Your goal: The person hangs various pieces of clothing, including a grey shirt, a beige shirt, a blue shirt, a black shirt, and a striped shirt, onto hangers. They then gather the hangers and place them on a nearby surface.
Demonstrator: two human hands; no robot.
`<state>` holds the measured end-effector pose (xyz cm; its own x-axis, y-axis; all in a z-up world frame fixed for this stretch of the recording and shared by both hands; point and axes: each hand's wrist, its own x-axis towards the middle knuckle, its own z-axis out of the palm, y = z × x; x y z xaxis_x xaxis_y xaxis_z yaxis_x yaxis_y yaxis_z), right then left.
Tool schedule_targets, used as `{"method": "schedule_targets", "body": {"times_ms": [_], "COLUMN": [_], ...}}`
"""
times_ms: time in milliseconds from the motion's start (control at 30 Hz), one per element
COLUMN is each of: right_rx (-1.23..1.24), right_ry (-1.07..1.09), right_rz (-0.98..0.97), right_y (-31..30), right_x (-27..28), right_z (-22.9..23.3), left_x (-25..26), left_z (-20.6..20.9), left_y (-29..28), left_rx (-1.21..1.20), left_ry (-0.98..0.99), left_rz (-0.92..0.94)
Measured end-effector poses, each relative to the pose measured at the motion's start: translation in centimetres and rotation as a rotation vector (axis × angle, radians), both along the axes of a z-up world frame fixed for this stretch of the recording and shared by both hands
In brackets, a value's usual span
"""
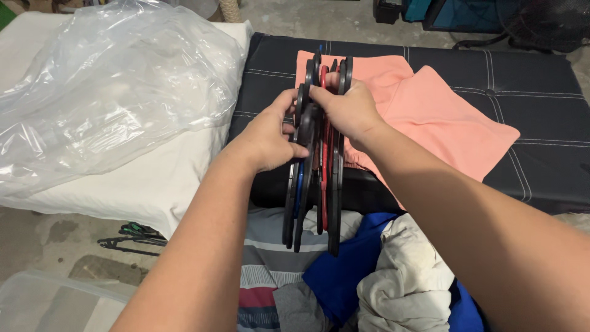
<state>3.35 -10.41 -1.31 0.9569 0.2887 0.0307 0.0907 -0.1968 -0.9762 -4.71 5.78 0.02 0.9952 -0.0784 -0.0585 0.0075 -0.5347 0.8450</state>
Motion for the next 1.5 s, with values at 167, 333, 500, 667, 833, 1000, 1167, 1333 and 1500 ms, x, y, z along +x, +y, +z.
{"method": "schedule_targets", "body": {"times_ms": [167, 333, 500, 667, 833, 1000, 1167, 1333, 1500], "right_rx": [0.064, 0.137, 0.085, -0.079, -0.016, 0.054, 0.074, 0.11, 0.039], "right_ry": [0.127, 0.171, 0.213, -0.149, -0.059, -0.096, -0.157, -0.104, -0.102], "right_rz": [0.109, 0.188, 0.348, 0.573, 0.472, 0.432, 0.42, 0.443, 0.406], "right_y": [-0.9, -1.2, -1.3, -2.4, -2.9, -3.2, -3.2, -3.0, -3.1], "right_x": [0.3, 0.4, -0.4, 0.0, -0.4, -0.6, -0.3, -0.4, -0.6], "right_z": [0.3, -0.1, 0.2, 0.7, 0.6, 0.1, -0.6, -0.6, 0.0], "left_x": [0.3, 1.0, 2.0, 2.5, 2.4, 2.1, 1.8, 1.0, 0.7], "left_z": [-0.1, -1.0, -2.4, -3.5, -3.4, -2.4, -1.9, 1.0, 2.4], "left_y": [-0.6, -2.7, -3.5, -3.3, -3.3, -3.2, -3.2, -3.7, -3.5], "left_rx": [-0.037, -0.006, 0.073, 0.06, 0.032, -0.05, -0.112, -0.006, 0.089], "left_ry": [-0.103, -0.212, -0.262, -0.299, -0.254, -0.175, -0.238, -0.169, -0.079], "left_rz": [0.13, 0.377, 0.529, 0.573, 0.561, 0.544, 0.63, 0.657, 0.721]}}
